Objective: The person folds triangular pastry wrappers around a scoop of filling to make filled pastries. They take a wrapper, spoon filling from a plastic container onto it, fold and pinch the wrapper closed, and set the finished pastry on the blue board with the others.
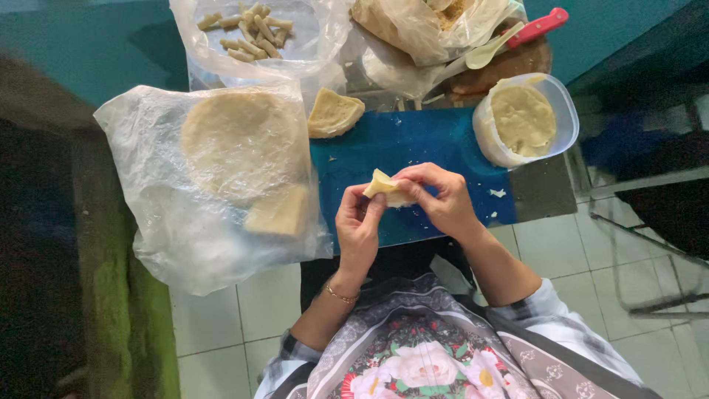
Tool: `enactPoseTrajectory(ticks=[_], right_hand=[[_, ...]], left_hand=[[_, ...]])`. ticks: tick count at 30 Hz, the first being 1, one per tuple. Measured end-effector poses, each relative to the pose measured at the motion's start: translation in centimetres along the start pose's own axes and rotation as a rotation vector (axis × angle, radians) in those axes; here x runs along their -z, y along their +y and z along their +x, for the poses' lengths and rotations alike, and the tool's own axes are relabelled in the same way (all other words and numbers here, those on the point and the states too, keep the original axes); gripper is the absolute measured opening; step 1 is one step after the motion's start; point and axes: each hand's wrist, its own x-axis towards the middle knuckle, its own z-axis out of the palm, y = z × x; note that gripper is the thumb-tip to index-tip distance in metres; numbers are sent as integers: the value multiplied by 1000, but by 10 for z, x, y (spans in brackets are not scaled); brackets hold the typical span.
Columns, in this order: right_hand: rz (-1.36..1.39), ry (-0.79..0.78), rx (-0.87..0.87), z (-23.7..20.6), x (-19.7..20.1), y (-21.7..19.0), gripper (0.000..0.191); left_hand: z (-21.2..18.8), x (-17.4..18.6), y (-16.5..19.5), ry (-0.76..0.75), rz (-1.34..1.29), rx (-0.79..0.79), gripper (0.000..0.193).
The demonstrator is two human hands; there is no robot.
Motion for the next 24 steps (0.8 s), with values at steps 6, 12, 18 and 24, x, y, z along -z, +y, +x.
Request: enactPoseTrajectory(ticks=[6, 12, 18, 24], right_hand=[[203, -73, -79, -10, -2, 29, 14], [1020, 128, -577, 0, 6, 60, 12], [471, 353, -235, 25, 12, 54, 14], [-647, -2, 349, 33, -5, 29, 20]], left_hand=[[-4, 7, 2, -7, 29, -7, 14], [-20, 25, 6, -83, -24, 49, 12], [-31, 30, 5, -74, 131, -12, 11], [-27, 28, 9, -53, 186, -1, 11]])
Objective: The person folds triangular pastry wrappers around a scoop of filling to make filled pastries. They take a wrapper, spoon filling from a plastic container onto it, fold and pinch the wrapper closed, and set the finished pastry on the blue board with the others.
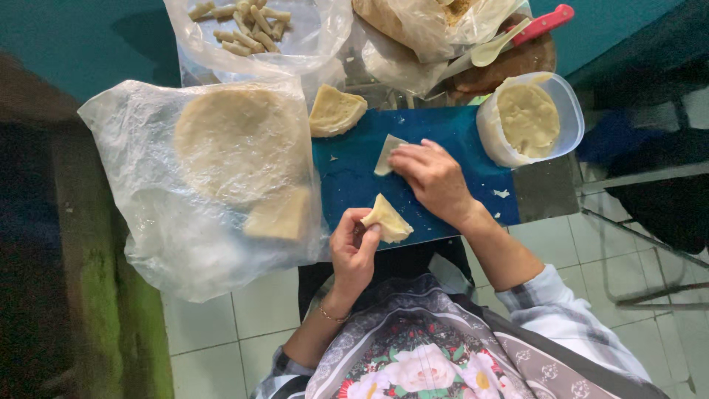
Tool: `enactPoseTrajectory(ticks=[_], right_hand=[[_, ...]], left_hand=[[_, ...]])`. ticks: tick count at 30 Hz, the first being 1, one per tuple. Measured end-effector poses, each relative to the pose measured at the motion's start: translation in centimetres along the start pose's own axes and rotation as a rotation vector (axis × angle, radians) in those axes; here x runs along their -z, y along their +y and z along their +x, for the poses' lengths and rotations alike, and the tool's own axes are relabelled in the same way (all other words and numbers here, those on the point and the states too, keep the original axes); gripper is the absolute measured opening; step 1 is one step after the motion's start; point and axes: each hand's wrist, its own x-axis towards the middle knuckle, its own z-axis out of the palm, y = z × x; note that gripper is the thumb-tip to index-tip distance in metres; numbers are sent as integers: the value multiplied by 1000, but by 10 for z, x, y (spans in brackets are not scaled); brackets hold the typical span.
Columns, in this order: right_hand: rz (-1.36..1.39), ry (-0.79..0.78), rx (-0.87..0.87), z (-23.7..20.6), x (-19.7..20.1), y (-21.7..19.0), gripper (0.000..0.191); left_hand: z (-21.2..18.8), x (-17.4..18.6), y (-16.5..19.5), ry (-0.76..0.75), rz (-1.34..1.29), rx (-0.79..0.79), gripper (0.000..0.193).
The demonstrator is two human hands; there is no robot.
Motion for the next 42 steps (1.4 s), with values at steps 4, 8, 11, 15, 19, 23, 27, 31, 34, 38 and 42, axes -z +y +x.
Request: enactPoseTrajectory(ticks=[4, 8, 11, 15, 19, 23, 27, 31, 34, 38, 42], right_hand=[[-45, -78, 24, -3, 0, -8, 26], [-114, -85, 50, -5, 1, -9, 27], [39, -109, -77, 3, 1, -2, 21], [77, -92, -195, 35, -8, 20, 20], [2, -218, -132, 54, -15, 31, 14], [10, -265, -87, 59, -9, 32, 10], [118, -343, -159, 63, -7, 30, 23], [62, -311, -96, 63, -6, 28, 13], [117, -320, -151, 62, -1, 30, 12], [130, -312, -205, 70, -4, 37, 14], [127, -214, -161, 79, -22, 44, 8]], left_hand=[[-1, 0, 2, -28, -12, 2, 11], [-1, -1, 3, -24, 18, -2, 11], [-1, -2, 2, -16, -22, 10, 10], [-1, -2, 1, -22, 34, -25, 9], [1, -1, 2, -34, 15, -20, 10], [0, 0, 5, -51, 12, -16, 10], [2, 3, 7, -68, 53, -63, 9], [4, 2, 11, -73, 57, -76, 9], [4, 2, 15, -86, 44, -84, 9], [4, 1, 17, -80, 60, -82, 9], [4, 1, 18, -79, 77, -91, 8]])
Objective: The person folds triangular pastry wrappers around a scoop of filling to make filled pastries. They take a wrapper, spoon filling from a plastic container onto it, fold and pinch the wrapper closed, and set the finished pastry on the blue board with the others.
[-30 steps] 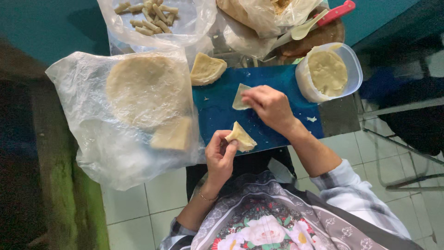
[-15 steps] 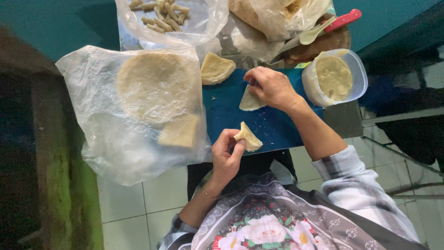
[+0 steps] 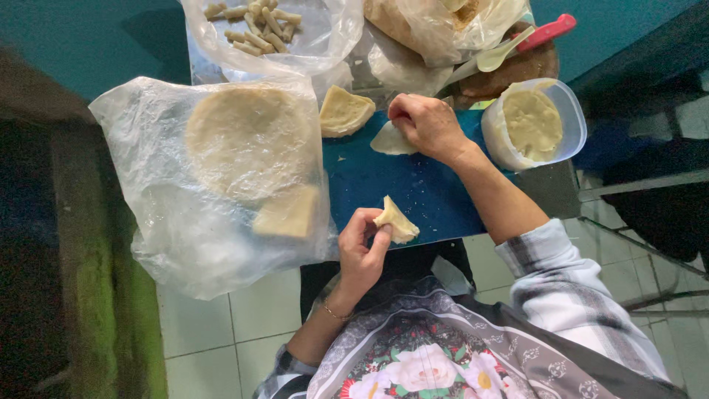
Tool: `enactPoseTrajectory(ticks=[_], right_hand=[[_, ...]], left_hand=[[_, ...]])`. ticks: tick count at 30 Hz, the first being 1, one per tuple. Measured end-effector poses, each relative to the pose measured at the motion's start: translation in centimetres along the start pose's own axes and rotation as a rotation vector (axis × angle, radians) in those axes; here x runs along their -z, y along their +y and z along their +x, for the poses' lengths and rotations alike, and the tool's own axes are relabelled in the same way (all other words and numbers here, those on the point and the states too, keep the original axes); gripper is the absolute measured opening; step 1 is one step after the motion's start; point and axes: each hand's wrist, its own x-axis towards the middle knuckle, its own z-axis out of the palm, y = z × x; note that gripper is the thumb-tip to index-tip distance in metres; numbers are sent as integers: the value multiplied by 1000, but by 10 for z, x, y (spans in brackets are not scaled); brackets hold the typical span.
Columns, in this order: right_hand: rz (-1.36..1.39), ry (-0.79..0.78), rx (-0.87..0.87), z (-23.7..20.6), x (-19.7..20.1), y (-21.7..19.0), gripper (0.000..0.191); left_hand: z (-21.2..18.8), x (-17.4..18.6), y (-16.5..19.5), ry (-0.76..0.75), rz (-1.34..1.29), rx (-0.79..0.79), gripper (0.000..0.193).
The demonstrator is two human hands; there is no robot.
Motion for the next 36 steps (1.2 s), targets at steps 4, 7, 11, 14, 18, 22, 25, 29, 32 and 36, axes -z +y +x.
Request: enactPoseTrajectory(ticks=[4, 7, 11, 14, 18, 22, 25, 29, 32, 36], right_hand=[[-29, 21, 86, 4, -9, 8, 6], [-66, 58, 127, -2, -11, 11, 10], [-114, 101, 85, -4, -13, 10, 10], [-46, 127, 49, -1, -8, 5, 24], [-84, 116, 62, -11, 9, -10, 25], [-196, 56, 164, -34, 15, -26, 18], [-320, 69, 231, -40, 9, -29, 12], [-482, 63, 317, -44, 8, -26, 12], [-541, 43, 334, -50, 10, -25, 13], [-465, 85, 284, -55, 5, -26, 10]], left_hand=[[0, -1, -1, 9, -19, -9, 9], [0, -1, -3, 3, -25, 27, 9], [0, -1, -4, 8, 9, -24, 10], [0, -2, -4, 10, 0, -18, 10], [0, -2, -3, 10, -11, 1, 10], [1, -2, -3, 5, -14, -17, 10], [0, -3, -3, -2, -7, 1, 10], [0, -5, -5, 6, -52, 64, 9], [0, -4, -7, 15, -56, 70, 9], [-1, -4, -11, 17, -65, 66, 9]])
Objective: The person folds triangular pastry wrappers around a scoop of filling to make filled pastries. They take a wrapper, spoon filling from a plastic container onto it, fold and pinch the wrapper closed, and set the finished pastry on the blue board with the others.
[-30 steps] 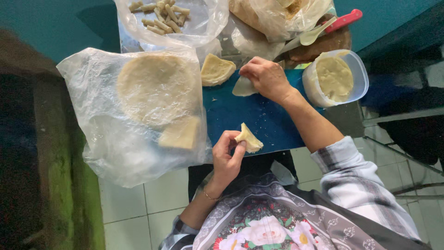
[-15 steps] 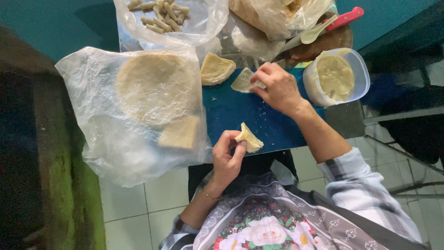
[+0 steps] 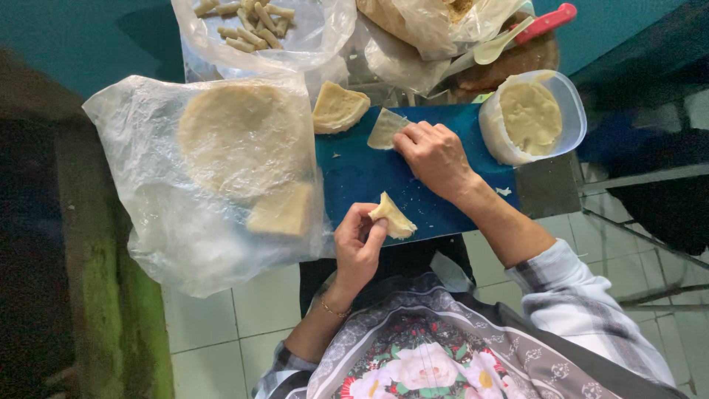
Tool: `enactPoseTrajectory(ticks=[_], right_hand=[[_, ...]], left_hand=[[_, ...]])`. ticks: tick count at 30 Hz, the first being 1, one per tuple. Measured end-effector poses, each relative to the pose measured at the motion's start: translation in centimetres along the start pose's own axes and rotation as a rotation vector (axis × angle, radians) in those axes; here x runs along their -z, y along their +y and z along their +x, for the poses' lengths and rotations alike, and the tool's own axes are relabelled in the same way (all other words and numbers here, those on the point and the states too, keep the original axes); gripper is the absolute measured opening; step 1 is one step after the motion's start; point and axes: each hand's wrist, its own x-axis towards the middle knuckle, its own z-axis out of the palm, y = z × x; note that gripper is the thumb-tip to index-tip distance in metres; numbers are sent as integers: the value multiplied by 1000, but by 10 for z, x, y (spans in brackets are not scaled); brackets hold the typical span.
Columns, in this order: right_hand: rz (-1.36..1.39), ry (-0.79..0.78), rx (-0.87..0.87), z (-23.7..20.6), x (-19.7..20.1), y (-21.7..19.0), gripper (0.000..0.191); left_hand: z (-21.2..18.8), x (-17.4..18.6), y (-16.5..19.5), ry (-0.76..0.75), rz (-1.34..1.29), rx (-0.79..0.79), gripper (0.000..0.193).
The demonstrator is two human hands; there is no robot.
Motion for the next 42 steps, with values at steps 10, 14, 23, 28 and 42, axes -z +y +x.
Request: enactPoseTrajectory(ticks=[10, 14, 23, 28, 42], right_hand=[[67, 48, -84, 1, -6, -3, 8], [85, 59, -86, -3, 3, -10, 9], [389, 104, -313, -27, 33, -40, 18], [978, -181, -384, -51, 39, -50, 26], [1161, -245, -593, -69, 21, -47, 16]], left_hand=[[0, 1, -4, 7, -23, 3, 9], [-1, 1, -4, 10, -35, 11, 9], [1, -2, -4, 93, -43, 8, 9], [3, -3, -4, 95, -28, -11, 10], [6, -5, 8, -16, 106, -88, 10]])
